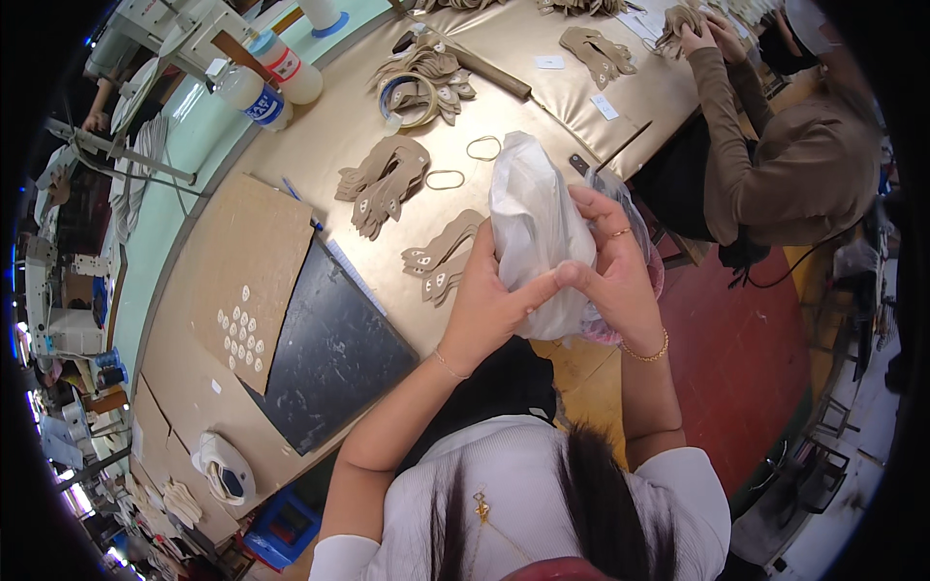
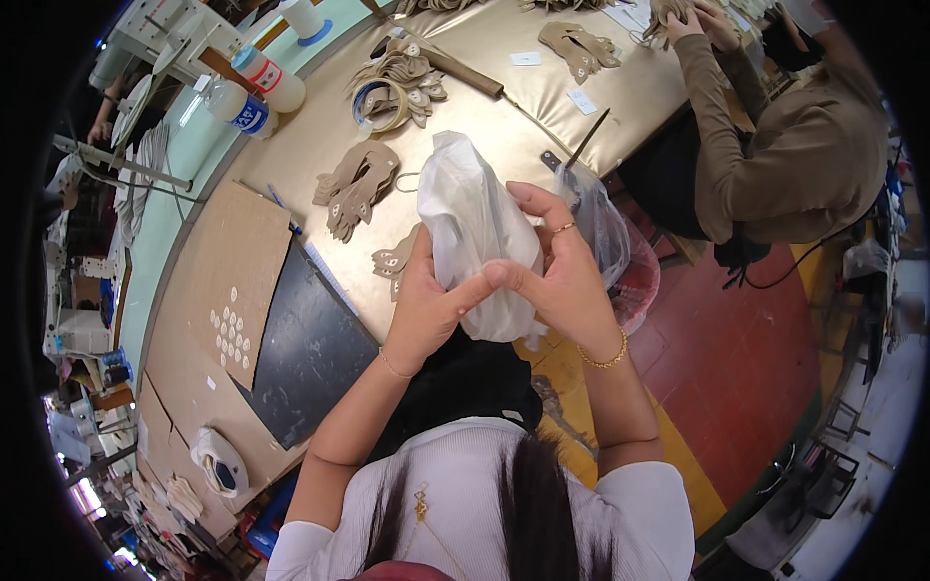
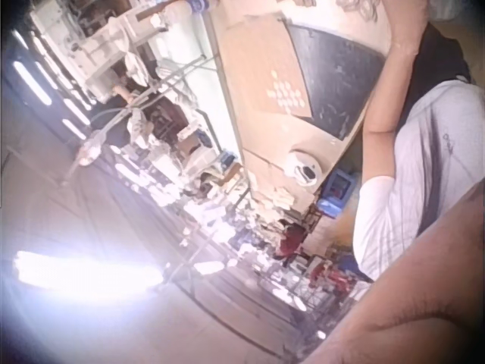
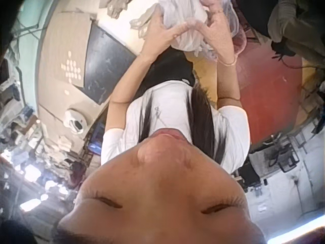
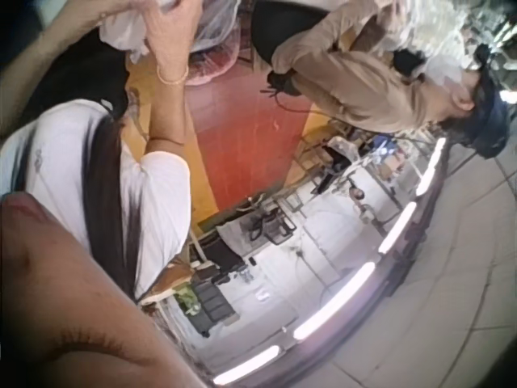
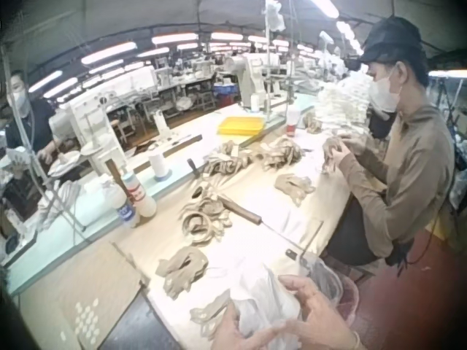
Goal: The person places small white circular inserts into beige shoe part cutouts on a workbench. She repeatedly picks up inserts and parts, aligns them, and sets the assembled pieces aside. She also retrieves a stack of white fabric pieces from a nearby table and places them on the workbench.
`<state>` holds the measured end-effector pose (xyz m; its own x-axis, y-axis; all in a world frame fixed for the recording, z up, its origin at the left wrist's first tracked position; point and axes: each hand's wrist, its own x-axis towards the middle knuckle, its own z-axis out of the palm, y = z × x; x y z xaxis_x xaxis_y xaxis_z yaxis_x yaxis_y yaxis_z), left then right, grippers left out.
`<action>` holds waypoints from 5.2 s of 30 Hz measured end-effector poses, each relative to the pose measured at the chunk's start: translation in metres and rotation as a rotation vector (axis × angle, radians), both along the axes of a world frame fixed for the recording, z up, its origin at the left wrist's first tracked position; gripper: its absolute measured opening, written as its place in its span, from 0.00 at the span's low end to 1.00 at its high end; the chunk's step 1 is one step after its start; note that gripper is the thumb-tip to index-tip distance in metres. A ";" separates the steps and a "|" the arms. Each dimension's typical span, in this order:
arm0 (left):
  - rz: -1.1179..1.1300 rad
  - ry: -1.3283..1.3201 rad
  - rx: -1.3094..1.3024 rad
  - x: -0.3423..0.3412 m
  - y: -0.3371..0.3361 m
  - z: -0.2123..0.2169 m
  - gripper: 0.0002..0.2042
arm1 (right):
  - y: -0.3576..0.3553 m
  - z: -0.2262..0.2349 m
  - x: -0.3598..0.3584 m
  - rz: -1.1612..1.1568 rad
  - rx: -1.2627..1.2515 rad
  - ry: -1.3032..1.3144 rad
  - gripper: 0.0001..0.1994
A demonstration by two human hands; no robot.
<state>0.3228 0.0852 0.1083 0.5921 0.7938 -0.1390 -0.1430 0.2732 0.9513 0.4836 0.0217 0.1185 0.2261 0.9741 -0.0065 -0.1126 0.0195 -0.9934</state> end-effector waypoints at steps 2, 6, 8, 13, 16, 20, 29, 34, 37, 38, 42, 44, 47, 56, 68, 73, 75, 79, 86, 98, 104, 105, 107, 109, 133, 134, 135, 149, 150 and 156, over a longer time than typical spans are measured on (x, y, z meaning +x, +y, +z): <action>0.009 0.068 0.052 -0.003 0.003 -0.002 0.40 | 0.003 -0.002 -0.005 0.001 -0.005 0.118 0.34; -0.026 -0.010 -0.037 -0.015 0.004 -0.007 0.33 | 0.003 -0.007 -0.008 -0.029 -0.058 0.260 0.27; -0.005 -0.091 -0.140 -0.017 0.006 -0.004 0.27 | 0.002 -0.007 -0.008 -0.052 -0.078 0.275 0.25; -0.046 -0.042 -0.257 -0.028 0.015 0.014 0.23 | 0.002 -0.009 -0.009 -0.064 -0.048 0.275 0.22; -0.005 -0.075 -0.320 -0.029 0.015 0.011 0.24 | 0.002 -0.008 -0.009 -0.089 -0.031 0.272 0.21; 0.019 -0.118 -0.197 -0.022 0.011 0.013 0.30 | 0.004 0.001 -0.018 -0.140 0.015 0.088 0.19; -0.151 -0.102 -0.272 -0.021 0.010 0.009 0.31 | 0.002 0.009 -0.033 0.024 -0.020 0.098 0.14; -0.079 -0.284 -0.526 -0.027 0.006 0.004 0.25 | -0.004 0.020 -0.027 -0.064 -0.025 -0.155 0.11; -0.063 -0.362 -0.603 -0.038 0.015 0.002 0.25 | -0.003 0.024 -0.020 -0.116 -0.008 -0.066 0.12; -0.068 -0.362 -0.583 -0.040 0.018 0.005 0.25 | -0.002 0.025 -0.019 -0.143 0.007 -0.005 0.12; -0.079 -0.259 -0.472 -0.038 0.019 0.006 0.28 | -0.004 0.012 -0.015 -0.074 0.085 -0.113 0.22; -0.067 -0.221 -0.436 -0.035 0.017 0.007 0.29 | 0.002 0.012 -0.020 -0.040 0.133 -0.399 0.29; -0.035 -0.206 -0.441 -0.033 0.015 0.011 0.30 | 0.008 0.017 -0.034 -0.023 0.182 -0.691 0.36; 0.003 -0.274 -0.533 -0.037 0.015 0.001 0.31 | 0.011 0.014 -0.037 0.072 0.028 -0.573 0.36; -0.009 -0.227 -0.519 -0.036 0.015 0.004 0.30 | 0.007 0.021 -0.036 -0.002 -0.094 -0.229 0.33; -0.060 -0.464 -0.628 -0.039 0.013 0.001 0.31 | 0.004 0.022 -0.032 -0.033 -0.062 0.090 0.28; -0.077 -0.413 -0.593 -0.041 0.016 0.001 0.31 | 0.003 0.017 -0.025 -0.007 -0.072 0.141 0.26; -0.092 -0.291 -0.524 -0.041 0.019 0.001 0.29 | -0.002 0.012 -0.019 0.046 -0.150 0.195 0.23; -0.086 -0.223 -0.491 -0.038 0.018 0.007 0.26 | 0.002 0.016 -0.017 0.023 -0.123 0.106 0.22; -0.118 -0.408 -0.622 -0.047 0.015 0.000 0.28 | 0.021 0.047 -0.016 0.184 0.142 -0.982 0.29; -0.176 -0.535 -0.733 -0.050 0.013 -0.005 0.26 | 0.022 0.052 -0.016 0.186 0.110 -1.103 0.30; -0.180 -0.524 -0.730 -0.051 0.012 -0.005 0.27 | 0.022 0.052 -0.015 0.187 0.109 -1.118 0.30; -0.189 -0.513 -0.723 -0.052 0.011 -0.004 0.27 | 0.021 0.053 -0.015 0.191 0.119 -1.124 0.29; -0.193 -0.513 -0.715 -0.053 0.010 -0.004 0.27 | 0.020 0.054 -0.015 0.195 0.123 -1.127 0.29; 0.011 -0.332 -0.537 -0.044 0.014 -0.012 0.32 | -0.007 -0.058 -0.007 0.257 -0.118 -0.217 0.36; -0.045 -0.239 -0.547 -0.045 0.011 -0.019 0.31 | -0.014 -0.065 -0.002 0.429 -0.343 0.021 0.34; -0.068 -0.158 -0.540 -0.042 0.008 -0.023 0.31 | -0.026 -0.073 0.003 0.593 -0.568 0.276 0.33; -0.317 0.170 -0.223 -0.011 -0.019 -0.049 0.23 | -0.152 -0.216 0.065 0.096 -0.315 1.538 0.24; -0.390 0.199 -0.168 -0.009 -0.025 -0.055 0.24 | -0.150 -0.217 0.065 0.084 -0.285 1.629 0.24; -0.626 0.434 0.190 -0.005 -0.041 -0.053 0.26 | -0.082 -0.232 0.075 -0.130 -0.157 1.582 0.28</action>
<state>0.3177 0.0440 0.0550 0.8611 0.3634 -0.3555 0.3789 0.0075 0.9254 0.5590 -0.0601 -0.1135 -0.0277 0.9167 -0.3985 -0.9919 0.0241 0.1245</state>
